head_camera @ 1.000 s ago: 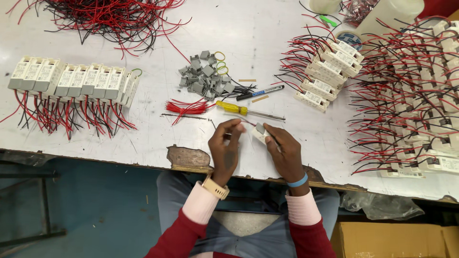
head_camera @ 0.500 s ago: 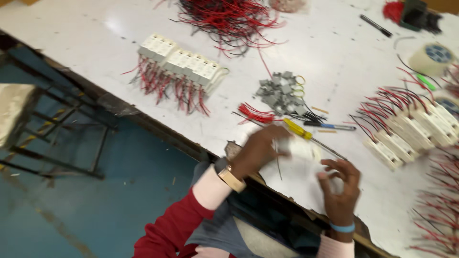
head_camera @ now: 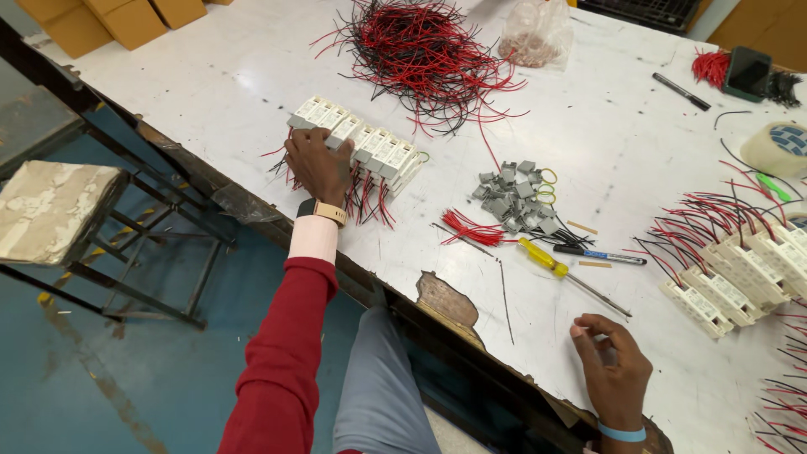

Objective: The person repeatedly picks up white plastic electrical modules and red and black wires, inserts the wires into the modules, and places the assembled units into a row on the table. The person also handles small grey plastic clips and a screwdriver on the work surface.

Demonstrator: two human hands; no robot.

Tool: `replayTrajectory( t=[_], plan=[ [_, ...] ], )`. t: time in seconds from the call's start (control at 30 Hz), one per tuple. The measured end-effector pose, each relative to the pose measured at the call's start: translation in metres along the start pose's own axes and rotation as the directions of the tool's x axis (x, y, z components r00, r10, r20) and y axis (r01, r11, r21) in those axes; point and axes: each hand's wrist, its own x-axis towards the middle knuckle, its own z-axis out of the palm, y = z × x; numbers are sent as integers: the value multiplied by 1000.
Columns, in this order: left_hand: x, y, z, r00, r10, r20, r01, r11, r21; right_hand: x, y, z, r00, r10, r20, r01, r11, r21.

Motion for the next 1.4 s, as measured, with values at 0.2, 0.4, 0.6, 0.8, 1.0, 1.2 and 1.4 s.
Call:
replayTrajectory(
  t=[0.2, 0.4, 0.6, 0.8, 1.0, 1.2, 1.4],
  plan=[
    [3, 1, 9, 998, 61, -35, -57, 993, 103, 0, 3, -1, 1000, 19, 2, -19, 1000, 2],
    [-3, 27, -9, 988, 133, -74, -138, 988, -71, 3, 6, 1, 1000, 28, -2, -28, 1000, -2],
    [-77, 115, 10, 828, 557, 63, -356, 610, -708, 3, 6, -1, 999, 47, -5, -46, 999, 27],
    [-132, 171, 41, 578, 760, 298, -538, 629, -561, 1, 4, -2, 999, 10, -35, -9, 1000, 19],
    [-132, 177, 29, 653, 670, 353, -474, 725, -500, 5, 2, -3, 999, 10, -42, -8, 999, 35],
    [-185, 217, -40, 437, 622, 650, 97, 686, -721, 8, -14, -4, 991, -53, -120, 74, 982, 174],
    [-232, 276, -59, 27, 785, 618, 92, 614, -784, -3, 1, -10, 973, -1, -232, 65, 961, 269]
  ],
)
